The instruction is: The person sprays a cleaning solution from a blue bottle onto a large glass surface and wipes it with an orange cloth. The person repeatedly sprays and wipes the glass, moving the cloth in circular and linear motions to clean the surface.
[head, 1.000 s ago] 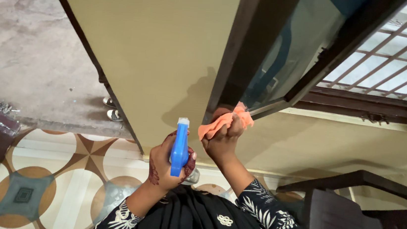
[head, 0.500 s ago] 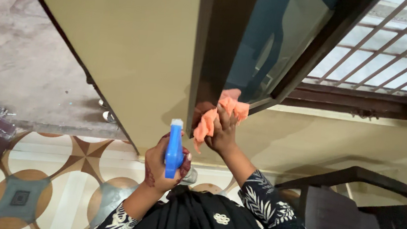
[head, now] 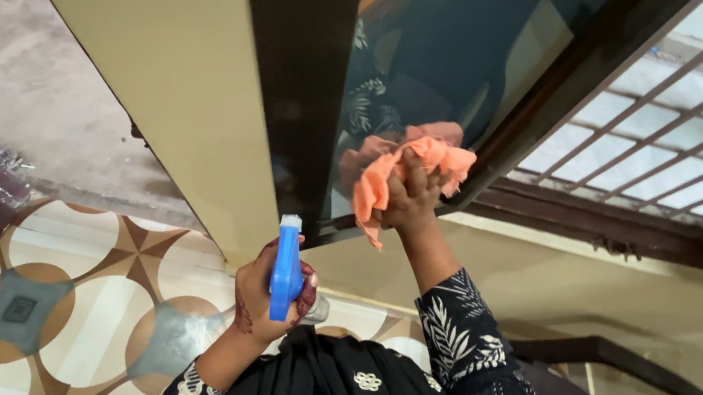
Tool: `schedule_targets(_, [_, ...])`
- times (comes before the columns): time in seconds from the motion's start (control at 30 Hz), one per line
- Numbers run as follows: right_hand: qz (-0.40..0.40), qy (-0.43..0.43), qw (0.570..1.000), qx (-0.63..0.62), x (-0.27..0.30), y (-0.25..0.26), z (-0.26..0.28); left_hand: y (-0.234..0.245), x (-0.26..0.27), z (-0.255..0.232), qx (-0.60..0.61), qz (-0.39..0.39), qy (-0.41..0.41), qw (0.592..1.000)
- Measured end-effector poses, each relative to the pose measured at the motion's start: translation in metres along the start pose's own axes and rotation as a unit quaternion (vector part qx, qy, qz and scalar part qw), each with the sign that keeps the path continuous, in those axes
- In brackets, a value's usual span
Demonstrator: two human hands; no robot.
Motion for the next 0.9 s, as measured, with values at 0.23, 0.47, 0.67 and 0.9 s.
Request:
schedule_targets(0.23, [0.019, -0.052, 0.998, -0.021, 0.018, 0.009, -0.032, -0.012, 0.006, -0.021, -0.012, -0.033, -0.023, 0.999])
schedule_targets(0.47, [0.067, -0.108, 0.991, -0.034, 0.065, 0.001, -0.030, -0.026, 0.016, -0.043, -0.032, -0.040, -0.058, 0.997])
schedule_targets(0.67, [0.110, -0.135, 0.982, -0.071, 0.110, -0.001, -0.014, -0.038, 0.024, -0.058, -0.042, -0.056, -0.059, 0.996])
schedule_targets(0.9, [0.176, -0.146, 0.970, -0.083, 0.163, 0.005, -0.012, -0.057, 0.040, -0.057, 0.019, -0.042, 0.044, 0.998])
Point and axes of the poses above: each hand's wrist, its own x-axis away from the middle knuckle, its own y-axis out of the back of the hand, z = x × y, the point moved 6 cm from there along -x, towards the middle knuckle, and after that the axes turned 3 degrees about -z, right-handed, at the moved point
